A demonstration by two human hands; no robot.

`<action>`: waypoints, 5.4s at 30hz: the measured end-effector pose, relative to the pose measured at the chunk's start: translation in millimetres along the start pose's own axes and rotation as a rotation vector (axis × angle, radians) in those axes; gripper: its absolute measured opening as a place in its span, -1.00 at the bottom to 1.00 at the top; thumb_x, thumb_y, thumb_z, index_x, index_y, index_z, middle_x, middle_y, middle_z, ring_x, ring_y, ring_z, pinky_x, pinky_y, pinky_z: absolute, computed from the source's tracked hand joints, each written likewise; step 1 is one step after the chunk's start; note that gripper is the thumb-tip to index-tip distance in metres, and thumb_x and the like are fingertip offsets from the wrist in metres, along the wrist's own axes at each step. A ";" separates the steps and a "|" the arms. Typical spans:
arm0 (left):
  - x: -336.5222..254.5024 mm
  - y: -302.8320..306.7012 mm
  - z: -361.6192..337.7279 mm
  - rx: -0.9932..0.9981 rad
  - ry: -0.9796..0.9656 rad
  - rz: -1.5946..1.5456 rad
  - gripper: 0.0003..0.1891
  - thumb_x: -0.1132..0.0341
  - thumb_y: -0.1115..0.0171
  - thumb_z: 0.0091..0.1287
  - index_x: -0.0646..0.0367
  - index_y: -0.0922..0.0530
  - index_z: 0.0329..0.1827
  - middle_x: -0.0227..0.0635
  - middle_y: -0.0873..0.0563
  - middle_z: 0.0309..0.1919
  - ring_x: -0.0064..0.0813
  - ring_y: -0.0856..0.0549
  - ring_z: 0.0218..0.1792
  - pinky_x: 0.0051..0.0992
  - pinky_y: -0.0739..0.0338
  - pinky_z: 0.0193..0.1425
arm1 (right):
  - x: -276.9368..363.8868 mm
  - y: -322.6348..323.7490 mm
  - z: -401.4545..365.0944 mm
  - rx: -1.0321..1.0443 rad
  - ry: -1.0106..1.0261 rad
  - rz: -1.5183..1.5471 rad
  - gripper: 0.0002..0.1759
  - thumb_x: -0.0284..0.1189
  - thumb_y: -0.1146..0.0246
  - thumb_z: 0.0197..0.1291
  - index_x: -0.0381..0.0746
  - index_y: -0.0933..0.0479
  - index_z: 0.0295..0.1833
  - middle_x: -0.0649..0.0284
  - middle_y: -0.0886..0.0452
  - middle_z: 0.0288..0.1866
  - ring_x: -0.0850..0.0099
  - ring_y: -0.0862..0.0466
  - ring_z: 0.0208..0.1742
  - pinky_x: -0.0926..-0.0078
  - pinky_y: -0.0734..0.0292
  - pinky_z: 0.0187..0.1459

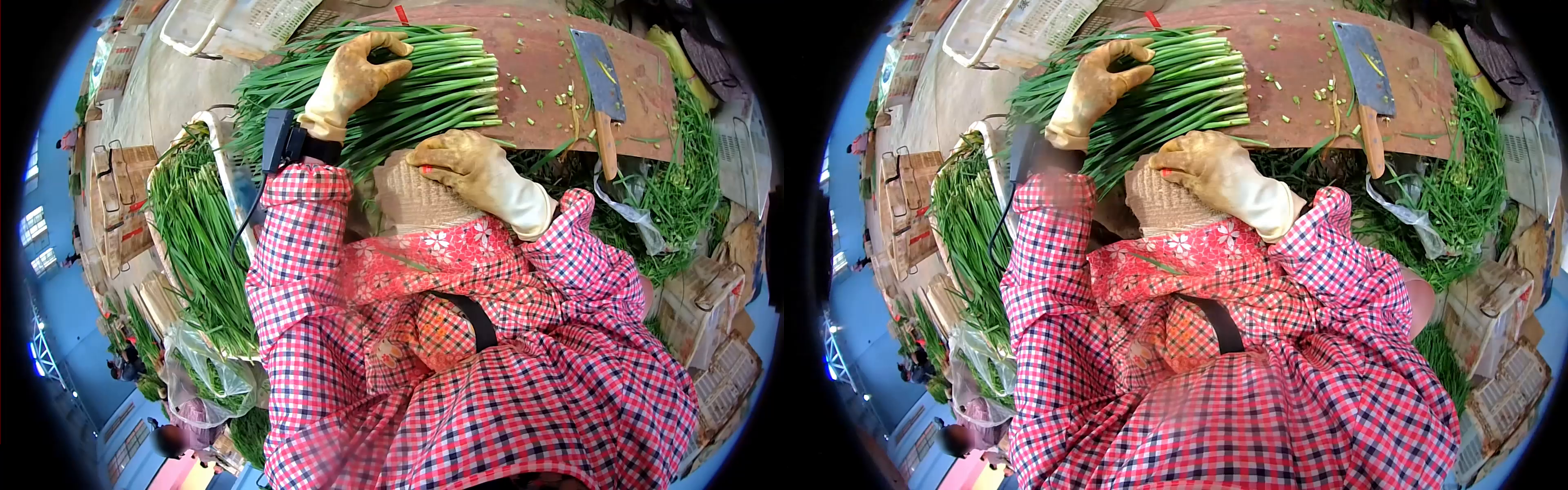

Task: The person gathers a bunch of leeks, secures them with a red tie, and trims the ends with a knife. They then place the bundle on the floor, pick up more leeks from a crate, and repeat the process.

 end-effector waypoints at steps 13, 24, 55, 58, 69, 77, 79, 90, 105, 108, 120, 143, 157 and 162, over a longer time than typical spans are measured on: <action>14.6 1.2 -1.9 0.148 0.125 -0.298 -0.71 0.24 -0.50 0.22 0.27 -0.62 -0.23 -0.24 -0.70 0.14 -0.52 -0.60 0.04 -0.44 -0.46 0.24 | -2.5 28.8 99.4 -0.172 0.027 -0.262 -0.89 -0.49 -0.37 0.15 -0.19 -0.72 -0.19 0.20 -0.76 -0.26 0.24 -0.73 -0.22 0.38 -0.64 -0.17; -16.0 13.3 -2.7 0.267 -0.048 -0.239 -0.62 0.24 -0.44 0.23 0.19 -0.64 0.07 -0.33 -0.70 0.14 -0.58 -0.61 0.05 -0.49 -0.41 0.28 | -46.0 49.0 114.8 -0.196 -0.427 0.392 -0.79 -0.40 -0.40 0.21 -0.25 -0.74 -0.08 0.10 -0.78 -0.17 0.34 -0.74 -0.19 0.48 -0.62 -0.06; -1.3 5.3 2.7 0.115 -0.114 0.095 -0.83 0.20 -0.48 0.16 0.00 -0.78 -0.22 -0.16 -0.47 0.43 -0.18 -0.41 0.44 -0.15 -0.07 0.57 | -91.6 84.0 14.3 -0.676 -0.425 0.614 -0.34 -0.07 0.18 0.58 -0.27 -0.10 0.57 0.09 -0.09 0.64 0.35 -0.11 0.63 0.41 0.06 0.61; 2.7 2.0 3.8 0.128 -0.098 0.115 -0.83 0.19 -0.48 0.17 -0.01 -0.78 -0.22 -0.17 -0.48 0.42 -0.21 -0.43 0.42 -0.15 -0.08 0.55 | -121.8 47.1 26.8 -0.588 -0.478 0.496 -0.38 -0.20 0.05 0.55 -0.30 -0.14 0.56 0.02 -0.12 0.62 0.34 -0.10 0.64 0.41 -0.03 0.59; 16.8 -0.3 1.3 0.105 -0.174 0.228 -0.82 0.13 -0.48 0.18 -0.03 -0.77 -0.25 -0.25 -0.49 0.42 -0.24 -0.40 0.45 -0.01 -0.08 0.51 | -33.5 107.2 19.0 -0.438 -0.063 -0.244 -0.67 -0.30 -0.27 0.34 -0.05 -0.64 0.20 0.23 -0.69 0.14 0.30 -0.65 0.17 0.35 -0.57 0.17; -6.0 3.1 -14.4 -0.026 -0.213 0.407 -0.81 0.18 -0.51 0.14 0.00 -0.79 -0.24 -0.30 -0.43 0.47 -0.14 -0.21 0.56 0.05 0.00 0.58 | -27.1 97.6 34.1 -0.255 -0.025 -0.566 -0.82 -0.31 -0.27 0.24 -0.07 -0.68 -0.10 0.20 -0.73 -0.16 0.16 -0.70 -0.13 0.21 -0.61 -0.11; -8.0 3.6 -18.0 -0.033 -0.198 0.406 -0.82 0.18 -0.50 0.15 -0.01 -0.79 -0.23 -0.31 -0.43 0.47 -0.14 -0.22 0.56 0.05 0.02 0.59 | -37.8 85.1 38.0 -0.239 -0.017 -0.549 -0.83 -0.30 -0.24 0.26 -0.07 -0.66 -0.10 0.20 -0.73 -0.15 0.15 -0.70 -0.13 0.20 -0.61 -0.11; -41.8 12.8 -41.0 -0.295 -0.330 0.406 -0.89 0.27 -0.54 0.03 -0.03 -0.78 -0.37 -0.35 -0.57 0.35 -0.12 -0.32 0.51 0.08 -0.02 0.56 | -52.7 59.7 28.1 -0.198 -0.118 -0.543 -0.87 -0.32 -0.21 0.28 -0.04 -0.65 -0.15 0.18 -0.68 -0.28 0.15 -0.69 -0.21 0.18 -0.56 -0.22; -26.4 2.4 -14.7 -0.368 -0.388 0.495 -0.89 0.35 -0.43 0.17 0.10 -0.64 -0.34 -0.39 -0.61 0.31 -0.21 -0.39 0.47 0.03 -0.09 0.53 | -80.5 64.3 16.0 -0.265 -0.529 -0.259 -0.70 -0.23 -0.20 0.33 -0.13 -0.70 0.02 0.15 -0.73 -0.01 0.15 -0.68 0.03 0.24 -0.56 0.07; -1.9 -4.1 -11.8 -0.286 -0.276 0.389 -0.89 0.32 -0.38 0.26 0.14 -0.63 -0.28 -0.41 -0.59 0.33 -0.25 -0.42 0.45 0.03 -0.07 0.54 | -73.3 66.2 16.5 -0.233 -0.470 -0.361 -0.69 -0.22 -0.16 0.36 -0.12 -0.68 0.04 0.16 -0.72 -0.02 0.14 -0.68 0.02 0.23 -0.57 0.07; 3.2 -6.8 -14.3 -0.265 -0.227 0.317 -0.86 0.31 -0.37 0.30 0.17 -0.63 -0.23 -0.40 -0.59 0.34 -0.27 -0.43 0.45 -0.06 -0.07 0.57 | -68.4 143.9 -83.0 -0.161 -0.377 -0.787 -0.77 -0.43 -0.11 0.31 -0.12 -0.65 -0.04 0.18 -0.69 -0.07 0.21 -0.68 -0.03 0.22 -0.58 -0.08; -5.4 -18.6 -32.2 -0.282 -0.213 0.305 -0.91 0.35 -0.44 0.14 0.08 -0.70 -0.34 -0.36 -0.67 0.22 -0.27 -0.48 0.40 0.02 -0.03 0.56 | -127.5 31.9 156.9 -0.130 -0.591 -0.463 -0.37 0.00 0.05 0.45 -0.39 -0.62 0.04 -0.20 -0.68 -0.04 -0.10 -0.68 0.03 0.03 -0.55 0.12; -33.3 -13.7 -40.9 -0.362 -0.305 0.469 -0.94 0.33 -0.45 0.00 0.00 -0.69 -0.50 -0.36 -0.67 0.21 -0.18 -0.37 0.47 0.02 -0.02 0.55 | -83.2 24.4 128.3 -0.196 -0.086 -0.695 -0.56 -0.14 0.08 0.49 -0.17 -0.63 -0.18 0.03 -0.71 -0.38 0.00 -0.71 -0.34 0.03 -0.59 -0.27; -12.4 -8.0 -24.5 -0.161 -0.299 0.333 -0.82 0.35 -0.52 0.04 0.16 -0.69 -0.34 -0.22 -0.57 0.33 -0.10 -0.31 0.51 0.06 -0.02 0.57 | -76.0 25.1 121.4 -0.149 -0.100 -0.551 -0.63 -0.21 0.07 0.49 -0.17 -0.61 -0.11 0.07 -0.71 -0.34 0.01 -0.71 -0.29 0.02 -0.59 -0.25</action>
Point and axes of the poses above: each hand's wrist, its own z-axis towards the middle knuckle, its own y-axis out of the back of the hand, x = y × z, the point moved 6 cm from there along z, towards the middle knuckle
